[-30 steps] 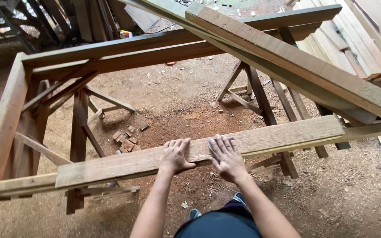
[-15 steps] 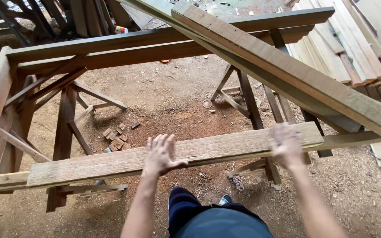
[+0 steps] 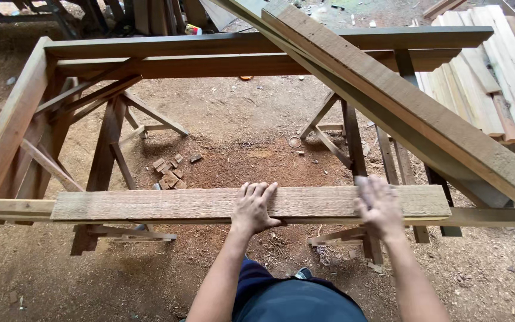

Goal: The person sands a long wooden plank by hand using a piece of sandpaper, moving it back and forth along the surface of the wood.

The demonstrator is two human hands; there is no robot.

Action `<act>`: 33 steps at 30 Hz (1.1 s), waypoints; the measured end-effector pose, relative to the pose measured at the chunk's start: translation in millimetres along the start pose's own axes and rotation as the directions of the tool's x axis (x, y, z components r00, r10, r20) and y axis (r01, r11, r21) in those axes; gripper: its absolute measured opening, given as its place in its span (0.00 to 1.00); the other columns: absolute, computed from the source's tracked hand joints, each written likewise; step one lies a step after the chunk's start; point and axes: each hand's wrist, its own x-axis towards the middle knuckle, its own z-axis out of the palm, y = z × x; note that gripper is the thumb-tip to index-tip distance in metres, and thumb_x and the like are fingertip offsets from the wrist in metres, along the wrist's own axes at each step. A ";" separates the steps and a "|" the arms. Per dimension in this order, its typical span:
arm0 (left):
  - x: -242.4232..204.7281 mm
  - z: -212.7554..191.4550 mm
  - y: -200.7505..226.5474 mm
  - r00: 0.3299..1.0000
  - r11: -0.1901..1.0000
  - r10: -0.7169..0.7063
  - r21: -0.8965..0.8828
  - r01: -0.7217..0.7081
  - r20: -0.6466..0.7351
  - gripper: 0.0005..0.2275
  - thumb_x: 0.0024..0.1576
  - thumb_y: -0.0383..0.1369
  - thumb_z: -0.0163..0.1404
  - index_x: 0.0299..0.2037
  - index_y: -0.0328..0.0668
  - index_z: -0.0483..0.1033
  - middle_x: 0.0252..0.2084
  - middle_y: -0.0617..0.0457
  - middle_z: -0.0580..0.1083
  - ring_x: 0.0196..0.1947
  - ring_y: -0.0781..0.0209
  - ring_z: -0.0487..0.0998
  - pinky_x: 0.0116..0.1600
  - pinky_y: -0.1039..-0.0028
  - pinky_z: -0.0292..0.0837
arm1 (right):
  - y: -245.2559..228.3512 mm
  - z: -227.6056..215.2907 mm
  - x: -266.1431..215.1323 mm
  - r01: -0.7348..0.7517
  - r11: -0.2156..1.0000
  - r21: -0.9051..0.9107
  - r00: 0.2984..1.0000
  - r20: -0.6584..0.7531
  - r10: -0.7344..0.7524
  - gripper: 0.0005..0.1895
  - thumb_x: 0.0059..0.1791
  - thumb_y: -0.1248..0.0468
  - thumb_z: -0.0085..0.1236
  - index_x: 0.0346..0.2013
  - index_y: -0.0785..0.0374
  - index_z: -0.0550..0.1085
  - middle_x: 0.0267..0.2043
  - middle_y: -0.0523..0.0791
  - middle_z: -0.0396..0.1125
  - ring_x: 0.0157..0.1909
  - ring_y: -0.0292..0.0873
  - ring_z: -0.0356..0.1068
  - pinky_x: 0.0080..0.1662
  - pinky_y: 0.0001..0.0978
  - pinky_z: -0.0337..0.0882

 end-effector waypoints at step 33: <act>-3.2 -5.8 4.8 0.999 1.000 0.014 -0.017 -0.015 -0.052 0.52 0.35 0.62 0.62 0.68 0.51 0.52 0.64 0.53 0.63 0.66 0.55 0.60 0.73 0.57 0.43 | 19.5 -15.7 4.1 -0.445 0.831 -0.334 0.780 0.311 0.542 0.32 0.53 0.47 0.31 0.69 0.55 0.51 0.71 0.48 0.46 0.73 0.47 0.42 0.72 0.46 0.41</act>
